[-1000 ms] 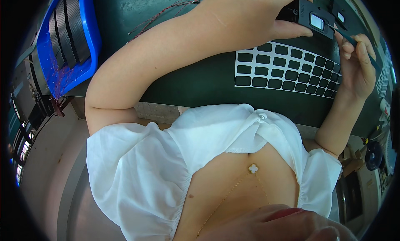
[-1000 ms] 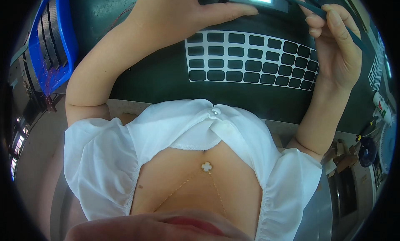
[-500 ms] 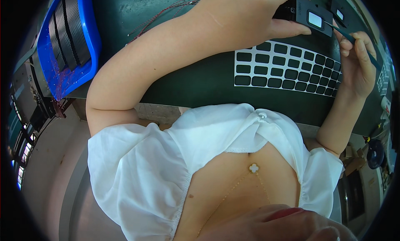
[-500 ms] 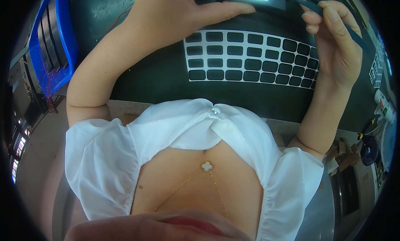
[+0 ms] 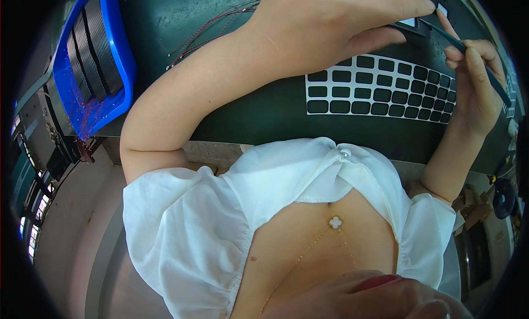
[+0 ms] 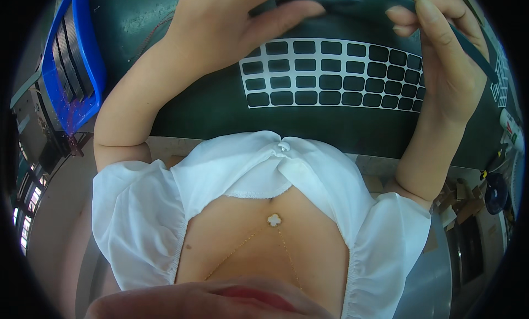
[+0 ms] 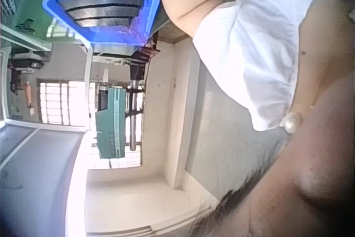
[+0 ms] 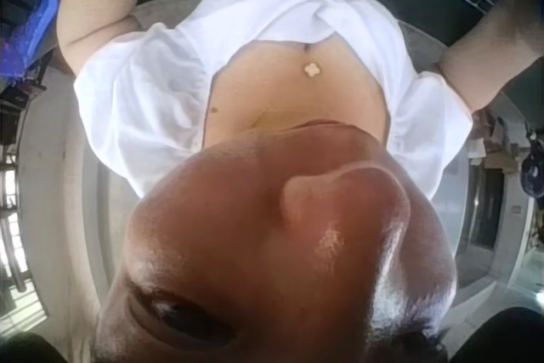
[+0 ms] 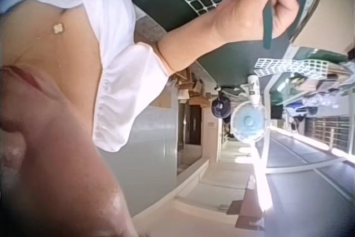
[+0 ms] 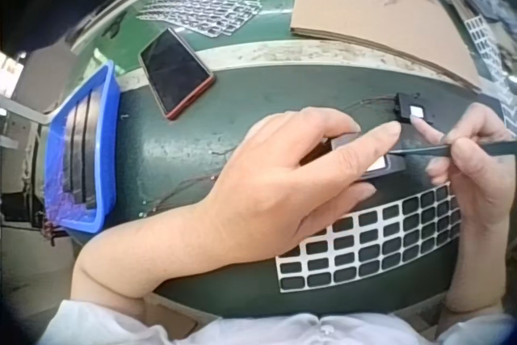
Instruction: The recorder is using a tool to manipulate or inspect small electronic components on a production desk.
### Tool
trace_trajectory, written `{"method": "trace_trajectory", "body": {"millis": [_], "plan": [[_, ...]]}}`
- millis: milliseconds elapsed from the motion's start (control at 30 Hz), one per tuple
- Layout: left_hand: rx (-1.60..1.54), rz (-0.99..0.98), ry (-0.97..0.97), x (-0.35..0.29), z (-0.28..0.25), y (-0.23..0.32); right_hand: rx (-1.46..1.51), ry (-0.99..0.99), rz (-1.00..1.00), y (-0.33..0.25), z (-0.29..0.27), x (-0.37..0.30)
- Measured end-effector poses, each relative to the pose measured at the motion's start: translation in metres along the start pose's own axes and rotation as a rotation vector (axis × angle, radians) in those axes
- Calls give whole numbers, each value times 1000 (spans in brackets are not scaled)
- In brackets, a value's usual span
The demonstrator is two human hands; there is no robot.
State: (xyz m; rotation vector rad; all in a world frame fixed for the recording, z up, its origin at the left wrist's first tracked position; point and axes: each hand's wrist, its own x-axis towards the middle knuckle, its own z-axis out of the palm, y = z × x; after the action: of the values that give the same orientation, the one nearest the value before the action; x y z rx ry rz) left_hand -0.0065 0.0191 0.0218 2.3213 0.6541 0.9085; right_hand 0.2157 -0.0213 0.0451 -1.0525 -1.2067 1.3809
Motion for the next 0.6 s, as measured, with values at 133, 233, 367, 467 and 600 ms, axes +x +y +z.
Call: {"method": "trace_trajectory", "body": {"millis": [133, 233, 367, 467, 600], "plan": [[101, -31, -86, 2, -1, 1, -167, -2, -138, 5, -3, -2], [95, -18, -108, 3, 0, 1, -191, 13, -253, -2, -11, -1], [81, 4, -145, 3, 2, -2, -234, 34, -365, -5, -20, -2], [72, 18, -171, 2, 4, -7, -286, 62, -358, -1, -22, -3], [1, -184, -174, 8, 0, 4, -163, 184, -348, 0, 5, 4]]}}
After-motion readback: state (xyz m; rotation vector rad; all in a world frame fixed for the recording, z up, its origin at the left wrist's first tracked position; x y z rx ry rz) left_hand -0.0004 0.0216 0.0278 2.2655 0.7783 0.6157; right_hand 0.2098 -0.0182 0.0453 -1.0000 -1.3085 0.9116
